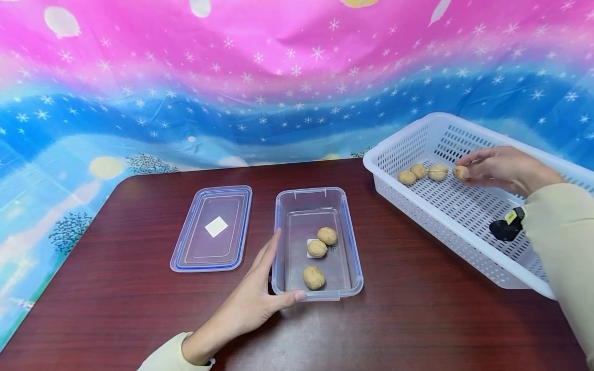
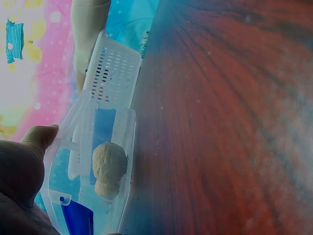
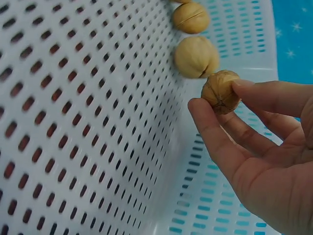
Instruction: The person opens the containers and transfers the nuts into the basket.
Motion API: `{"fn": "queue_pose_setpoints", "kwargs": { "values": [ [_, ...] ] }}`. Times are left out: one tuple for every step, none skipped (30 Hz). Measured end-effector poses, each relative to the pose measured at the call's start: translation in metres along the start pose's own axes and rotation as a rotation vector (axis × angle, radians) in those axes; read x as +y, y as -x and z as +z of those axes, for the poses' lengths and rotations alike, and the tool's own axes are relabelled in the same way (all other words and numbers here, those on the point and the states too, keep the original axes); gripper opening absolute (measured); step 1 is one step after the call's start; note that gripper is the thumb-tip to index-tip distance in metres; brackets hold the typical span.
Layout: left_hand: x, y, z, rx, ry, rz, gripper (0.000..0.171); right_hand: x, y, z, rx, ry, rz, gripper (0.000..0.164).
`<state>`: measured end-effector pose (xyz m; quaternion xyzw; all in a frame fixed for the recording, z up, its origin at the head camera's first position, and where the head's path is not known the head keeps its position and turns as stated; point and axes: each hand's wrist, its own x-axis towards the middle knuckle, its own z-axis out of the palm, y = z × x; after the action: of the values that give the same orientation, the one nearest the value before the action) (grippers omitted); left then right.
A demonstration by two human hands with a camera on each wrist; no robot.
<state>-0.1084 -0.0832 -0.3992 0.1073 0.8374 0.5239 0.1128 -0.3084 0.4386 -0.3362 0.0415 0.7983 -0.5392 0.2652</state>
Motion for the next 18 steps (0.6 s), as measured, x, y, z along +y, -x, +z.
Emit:
{"fn": "queue_pose_setpoints", "kwargs": {
  "values": [
    [0.0,0.0,0.0001,0.0,-0.001,0.001,0.118,0.0001,-0.0003,0.0004,0.02,0.013,0.023,0.05],
    [-0.0001,0.0001,0.0001,0.0,-0.002,0.001,0.118,0.0003,-0.0005,0.0006,0.029,0.026,0.034,0.049],
    [-0.0001,0.0001,0.0001,0.001,-0.002,0.001,0.118,0.0006,-0.001,0.0008,0.036,0.031,0.043,0.048],
    [-0.0002,0.0001,0.0002,0.001,-0.002,0.001,0.118,0.0009,-0.0016,0.0011,0.043,0.029,0.051,0.046],
    [-0.0002,0.0002,0.0002,0.002,-0.002,0.001,0.118,0.0012,-0.0022,0.0015,0.048,0.027,0.055,0.045],
    [-0.0003,0.0001,0.0002,0.003,-0.002,0.002,0.118,0.0016,-0.0027,0.0019,0.049,0.031,0.055,0.043],
    [-0.0003,0.0002,0.0001,0.003,-0.003,0.002,0.118,0.002,-0.0031,0.0023,0.051,0.039,0.055,0.042],
    [-0.0003,0.0003,0.0,0.003,-0.003,0.001,0.118,0.0023,-0.0035,0.0029,0.054,0.047,0.057,0.042],
    [-0.0003,0.0004,0.0,0.002,-0.003,0.001,0.117,0.0026,-0.0036,0.0032,0.054,0.056,0.059,0.041],
    [-0.0002,0.0005,-0.0001,0.001,-0.003,0.0,0.117,0.0027,-0.0037,0.0039,0.058,0.063,0.063,0.042],
    [-0.0001,0.0005,-0.0001,0.001,-0.004,0.0,0.117,0.0028,-0.0036,0.0044,0.06,0.073,0.067,0.042],
    [0.0,0.0006,-0.0002,0.0,-0.005,0.0,0.117,0.0029,-0.0035,0.0049,0.061,0.083,0.07,0.041],
    [0.0001,0.0006,-0.0003,0.0,-0.006,-0.002,0.117,0.0029,-0.0036,0.0055,0.061,0.095,0.071,0.04],
    [0.0002,0.0006,-0.0003,0.0,-0.007,-0.002,0.117,0.0028,-0.0037,0.0061,0.061,0.1,0.076,0.04],
    [0.0003,0.0005,-0.0003,0.0,-0.007,-0.003,0.117,0.0027,-0.0039,0.0067,0.061,0.105,0.077,0.039],
    [0.0004,0.0006,-0.0004,0.0,-0.008,-0.004,0.117,0.0025,-0.0043,0.0077,0.064,0.107,0.081,0.038],
    [0.0005,0.0006,-0.0005,0.0,-0.009,-0.004,0.117,0.0025,-0.0045,0.0083,0.066,0.112,0.079,0.037],
    [0.0006,0.0006,-0.0005,0.0,-0.009,-0.003,0.117,0.0025,-0.0049,0.0091,0.068,0.116,0.079,0.036]
  ]
}}
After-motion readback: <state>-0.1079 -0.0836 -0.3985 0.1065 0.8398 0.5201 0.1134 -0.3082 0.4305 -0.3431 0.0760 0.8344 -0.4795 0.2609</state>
